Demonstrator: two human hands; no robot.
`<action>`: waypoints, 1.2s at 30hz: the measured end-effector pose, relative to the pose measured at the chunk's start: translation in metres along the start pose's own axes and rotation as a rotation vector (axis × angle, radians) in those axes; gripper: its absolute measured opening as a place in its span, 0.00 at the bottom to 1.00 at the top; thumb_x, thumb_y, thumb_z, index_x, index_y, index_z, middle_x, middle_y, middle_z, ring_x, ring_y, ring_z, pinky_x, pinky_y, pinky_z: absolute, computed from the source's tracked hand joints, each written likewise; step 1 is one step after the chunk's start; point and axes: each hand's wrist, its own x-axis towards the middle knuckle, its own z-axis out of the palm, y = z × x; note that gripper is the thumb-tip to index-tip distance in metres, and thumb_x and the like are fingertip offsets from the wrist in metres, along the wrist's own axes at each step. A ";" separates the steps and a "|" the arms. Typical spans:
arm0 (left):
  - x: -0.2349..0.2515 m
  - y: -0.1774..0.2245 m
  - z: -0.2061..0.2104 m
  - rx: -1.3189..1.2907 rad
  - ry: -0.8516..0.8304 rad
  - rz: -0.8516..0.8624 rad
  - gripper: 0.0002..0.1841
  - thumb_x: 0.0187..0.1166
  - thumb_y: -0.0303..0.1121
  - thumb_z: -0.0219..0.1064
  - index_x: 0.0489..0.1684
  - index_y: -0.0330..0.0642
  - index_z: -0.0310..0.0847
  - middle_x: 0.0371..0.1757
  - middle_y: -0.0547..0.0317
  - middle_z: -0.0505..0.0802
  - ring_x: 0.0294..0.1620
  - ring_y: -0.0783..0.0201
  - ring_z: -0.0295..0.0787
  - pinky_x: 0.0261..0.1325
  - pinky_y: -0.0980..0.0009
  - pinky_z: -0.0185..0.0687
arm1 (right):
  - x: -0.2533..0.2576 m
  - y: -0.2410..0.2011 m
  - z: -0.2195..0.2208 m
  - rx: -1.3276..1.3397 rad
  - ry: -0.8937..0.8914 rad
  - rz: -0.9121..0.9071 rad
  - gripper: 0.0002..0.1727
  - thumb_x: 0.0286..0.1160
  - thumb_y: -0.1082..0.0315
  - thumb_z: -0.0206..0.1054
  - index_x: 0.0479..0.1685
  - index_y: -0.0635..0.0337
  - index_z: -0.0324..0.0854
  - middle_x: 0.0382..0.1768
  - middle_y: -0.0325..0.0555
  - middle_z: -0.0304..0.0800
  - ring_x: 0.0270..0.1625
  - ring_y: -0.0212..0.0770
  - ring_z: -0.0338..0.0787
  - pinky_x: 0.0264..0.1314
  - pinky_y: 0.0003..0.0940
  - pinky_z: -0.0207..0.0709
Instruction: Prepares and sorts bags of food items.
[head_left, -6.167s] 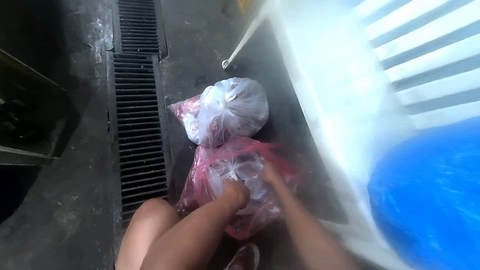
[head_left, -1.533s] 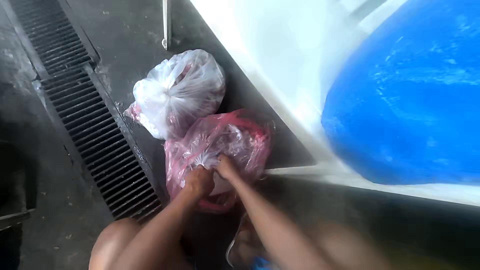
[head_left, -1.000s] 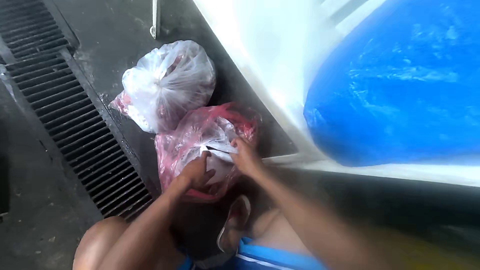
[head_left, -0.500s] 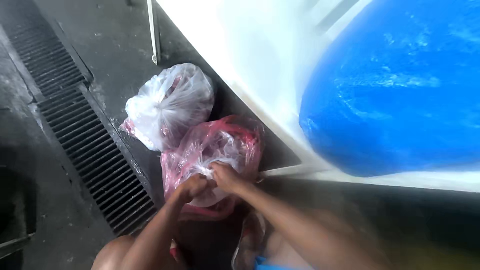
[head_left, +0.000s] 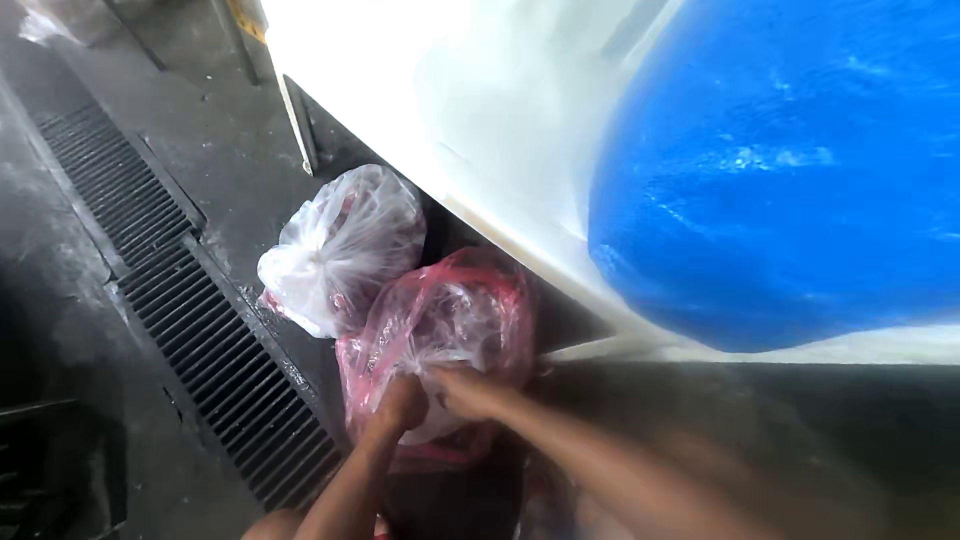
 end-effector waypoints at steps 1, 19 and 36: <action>-0.009 0.012 -0.014 -0.008 0.099 0.005 0.18 0.82 0.39 0.61 0.61 0.37 0.86 0.58 0.40 0.92 0.63 0.42 0.89 0.66 0.39 0.82 | -0.003 0.002 0.002 -0.003 -0.043 0.007 0.40 0.80 0.59 0.68 0.92 0.56 0.59 0.80 0.64 0.74 0.83 0.63 0.74 0.84 0.65 0.66; 0.143 -0.110 -0.141 0.452 0.908 -0.099 0.39 0.78 0.53 0.65 0.94 0.72 0.55 0.99 0.55 0.49 0.98 0.36 0.31 0.85 0.18 0.26 | -0.018 -0.011 -0.256 -0.309 0.935 0.225 0.48 0.73 0.27 0.51 0.96 0.33 0.52 0.96 0.52 0.45 0.96 0.67 0.40 0.89 0.79 0.34; 0.216 -0.243 -0.382 0.429 0.708 0.145 0.33 0.84 0.38 0.63 0.91 0.70 0.62 0.97 0.55 0.55 0.96 0.38 0.47 0.84 0.23 0.51 | -0.011 -0.008 -0.254 -0.376 1.022 0.210 0.54 0.61 0.23 0.62 0.92 0.37 0.62 0.94 0.48 0.56 0.94 0.62 0.52 0.90 0.70 0.48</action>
